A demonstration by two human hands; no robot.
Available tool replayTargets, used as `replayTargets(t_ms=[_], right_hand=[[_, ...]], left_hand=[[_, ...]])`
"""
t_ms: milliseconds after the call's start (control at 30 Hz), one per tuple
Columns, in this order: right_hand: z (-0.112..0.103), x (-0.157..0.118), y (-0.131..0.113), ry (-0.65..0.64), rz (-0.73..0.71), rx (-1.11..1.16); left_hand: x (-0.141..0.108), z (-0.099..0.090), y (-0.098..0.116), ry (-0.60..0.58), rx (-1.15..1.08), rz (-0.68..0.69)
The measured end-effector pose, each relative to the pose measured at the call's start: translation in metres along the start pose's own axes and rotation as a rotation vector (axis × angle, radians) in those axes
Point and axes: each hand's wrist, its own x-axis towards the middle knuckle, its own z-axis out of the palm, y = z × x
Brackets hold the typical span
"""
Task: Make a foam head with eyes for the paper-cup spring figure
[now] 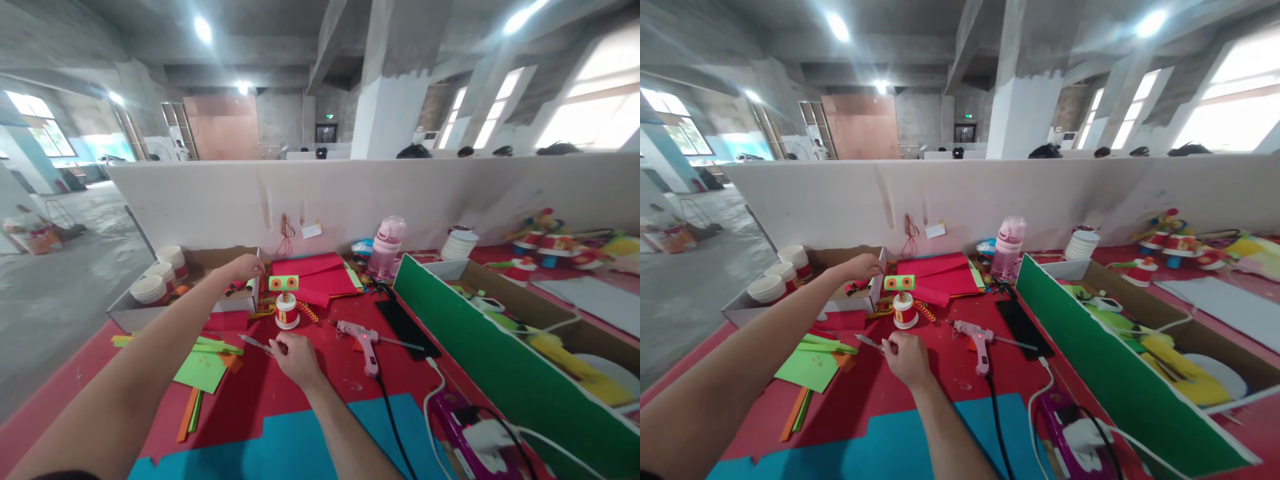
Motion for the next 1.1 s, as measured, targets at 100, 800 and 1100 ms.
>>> replayTargets(t_ms=[100, 800, 1100], right_hand=[[-0.002, 0.002, 0.001, 0.069, 0.091, 0.011], [-0.027, 0.067, 0.005, 0.133, 0.243, -0.306], [-0.025, 0.077, 0.012, 0.109, 0.276, -0.211]], left_hand=[[-0.032, -0.003, 0.003, 0.133, 0.007, -0.048], [-0.156, 0.132, 0.144, 0.783, -0.122, 0.172], [-0.156, 0.134, 0.139, 0.723, -0.166, 0.154]])
